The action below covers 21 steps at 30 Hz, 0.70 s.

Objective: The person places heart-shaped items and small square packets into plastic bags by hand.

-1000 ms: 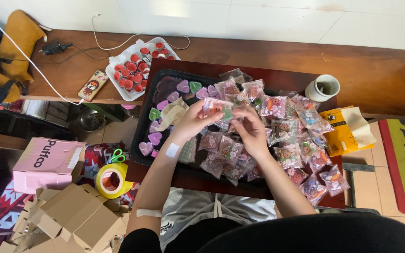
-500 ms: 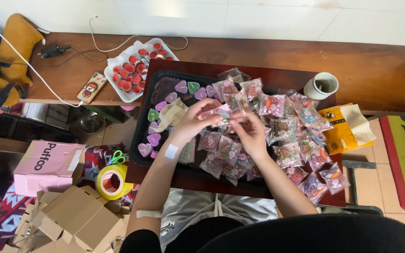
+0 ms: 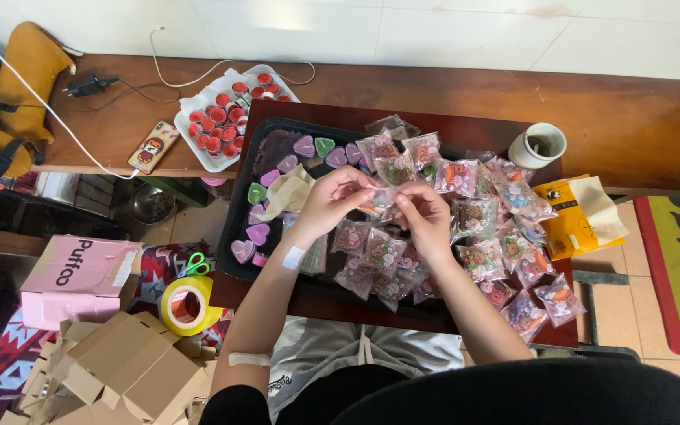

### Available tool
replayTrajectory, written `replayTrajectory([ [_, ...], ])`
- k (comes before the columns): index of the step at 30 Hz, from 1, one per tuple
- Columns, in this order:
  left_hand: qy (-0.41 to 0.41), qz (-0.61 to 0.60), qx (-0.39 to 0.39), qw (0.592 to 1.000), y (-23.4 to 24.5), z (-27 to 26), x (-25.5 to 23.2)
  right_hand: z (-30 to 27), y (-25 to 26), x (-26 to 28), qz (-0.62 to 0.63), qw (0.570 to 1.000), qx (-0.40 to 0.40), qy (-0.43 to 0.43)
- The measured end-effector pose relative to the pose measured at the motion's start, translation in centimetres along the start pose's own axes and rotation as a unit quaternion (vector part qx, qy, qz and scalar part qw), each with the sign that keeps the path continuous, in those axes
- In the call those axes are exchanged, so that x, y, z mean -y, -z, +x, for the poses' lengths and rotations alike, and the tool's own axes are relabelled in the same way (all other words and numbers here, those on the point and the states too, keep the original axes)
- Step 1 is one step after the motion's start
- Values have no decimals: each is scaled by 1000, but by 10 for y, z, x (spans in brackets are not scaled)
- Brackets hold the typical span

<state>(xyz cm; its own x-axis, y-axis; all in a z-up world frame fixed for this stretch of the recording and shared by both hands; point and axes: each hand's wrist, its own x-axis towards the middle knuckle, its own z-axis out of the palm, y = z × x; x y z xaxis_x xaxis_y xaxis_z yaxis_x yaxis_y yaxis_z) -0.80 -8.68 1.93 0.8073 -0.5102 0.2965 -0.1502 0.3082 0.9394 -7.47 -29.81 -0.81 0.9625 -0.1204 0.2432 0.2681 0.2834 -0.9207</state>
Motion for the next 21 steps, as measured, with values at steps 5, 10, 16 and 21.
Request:
replayTrajectory([
  [5,-26,155,-20,987,2,-4,-8,3,-8,14,51,998,-27,-35],
  [10,31,121,-53,991,-10,-4,-20,3,3,1,94,990,-23,-105],
  [16,-123,188,-50,973,-18,-2,-33,6,-5,21,138,979,3,-150],
  [21,-116,208,-63,969,-17,-1,-30,4,-3,16,122,988,13,-93],
])
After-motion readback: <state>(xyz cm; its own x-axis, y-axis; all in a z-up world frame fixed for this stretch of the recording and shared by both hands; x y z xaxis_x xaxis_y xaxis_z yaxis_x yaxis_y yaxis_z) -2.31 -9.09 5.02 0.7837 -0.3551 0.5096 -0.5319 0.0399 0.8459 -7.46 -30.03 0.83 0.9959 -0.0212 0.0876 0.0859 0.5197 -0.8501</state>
